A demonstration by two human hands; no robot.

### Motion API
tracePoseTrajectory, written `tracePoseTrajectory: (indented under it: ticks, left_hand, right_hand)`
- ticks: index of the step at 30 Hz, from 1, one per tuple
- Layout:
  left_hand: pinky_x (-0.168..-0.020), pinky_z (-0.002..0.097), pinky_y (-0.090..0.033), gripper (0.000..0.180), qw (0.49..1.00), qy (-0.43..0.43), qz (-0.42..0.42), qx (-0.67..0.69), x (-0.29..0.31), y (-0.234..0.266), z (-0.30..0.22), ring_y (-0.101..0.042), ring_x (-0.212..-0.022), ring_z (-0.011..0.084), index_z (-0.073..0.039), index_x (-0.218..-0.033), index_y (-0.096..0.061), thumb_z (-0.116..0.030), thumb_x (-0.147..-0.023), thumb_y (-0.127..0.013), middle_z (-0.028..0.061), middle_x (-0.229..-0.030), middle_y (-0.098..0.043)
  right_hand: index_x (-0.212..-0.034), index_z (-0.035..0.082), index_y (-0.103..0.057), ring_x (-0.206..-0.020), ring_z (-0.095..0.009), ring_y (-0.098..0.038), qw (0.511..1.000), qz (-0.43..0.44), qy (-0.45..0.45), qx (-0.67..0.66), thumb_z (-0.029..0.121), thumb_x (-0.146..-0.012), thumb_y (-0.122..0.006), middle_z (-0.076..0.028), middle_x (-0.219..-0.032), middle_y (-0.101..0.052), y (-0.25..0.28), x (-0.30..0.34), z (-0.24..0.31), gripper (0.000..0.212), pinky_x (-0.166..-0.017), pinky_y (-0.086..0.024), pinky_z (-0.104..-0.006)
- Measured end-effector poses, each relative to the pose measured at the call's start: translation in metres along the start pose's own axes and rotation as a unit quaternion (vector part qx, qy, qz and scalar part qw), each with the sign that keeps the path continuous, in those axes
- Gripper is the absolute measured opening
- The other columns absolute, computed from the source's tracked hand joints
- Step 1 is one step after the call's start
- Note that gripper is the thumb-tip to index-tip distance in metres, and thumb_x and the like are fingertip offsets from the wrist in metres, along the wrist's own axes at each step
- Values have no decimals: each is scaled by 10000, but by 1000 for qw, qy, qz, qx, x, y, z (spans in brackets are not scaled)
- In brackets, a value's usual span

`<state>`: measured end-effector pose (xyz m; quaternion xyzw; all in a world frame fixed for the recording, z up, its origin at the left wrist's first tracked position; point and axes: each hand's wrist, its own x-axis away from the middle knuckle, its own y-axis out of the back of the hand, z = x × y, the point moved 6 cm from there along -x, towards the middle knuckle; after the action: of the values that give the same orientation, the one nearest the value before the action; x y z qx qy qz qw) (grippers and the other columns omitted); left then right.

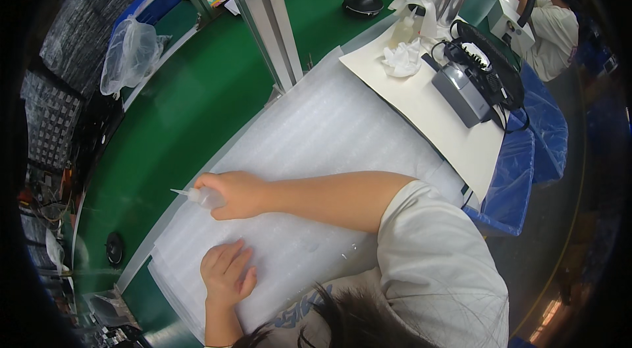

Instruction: The worker is assembling a plastic lighting fixture component and applying liquid adhesive from a bottle.

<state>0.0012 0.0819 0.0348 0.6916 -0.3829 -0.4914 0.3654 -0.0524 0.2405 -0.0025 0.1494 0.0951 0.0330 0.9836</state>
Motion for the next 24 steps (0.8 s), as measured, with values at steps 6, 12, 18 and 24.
tracePoseTrajectory:
  ticks: [6,12,18,24]
  left_hand:
    - [-725,375,-498,274,1000,-5,-1,6,0,-2,-1,-621,-847,271,-78,-922,-698,-213,-684,-700,99,-1082,-658]
    - [-712,377,-499,278,1000,2,-3,-5,-2,0,-3,-620,-832,274,-69,-922,-694,-184,-669,-702,108,-1052,-662]
    - [-714,401,-507,308,1000,12,0,-5,-2,0,-3,-614,-812,301,-54,-938,-684,-128,-640,-711,131,-1047,-662]
    - [-821,431,-507,299,1000,2,16,-12,2,-4,-5,-603,-881,299,-53,-975,-688,-142,-690,-712,138,-1060,-642]
  right_hand:
    - [-1254,97,-483,-931,-321,-634,1000,-1,-3,4,173,-776,-697,-158,-1106,-635,0,0,0,529,-788,-498,-400]
    - [-1257,99,-482,-933,-326,-634,1000,-1,-1,5,170,-776,-697,-158,-1103,-638,-1,0,-1,531,-792,-497,-406]
    - [-1258,97,-480,-953,-328,-630,1000,-3,2,3,163,-775,-698,-156,-1106,-637,0,0,1,534,-796,-495,-405]
    - [-1260,95,-479,-967,-326,-627,1000,3,-10,7,162,-775,-696,-153,-1114,-634,-1,-1,0,536,-808,-492,-399]
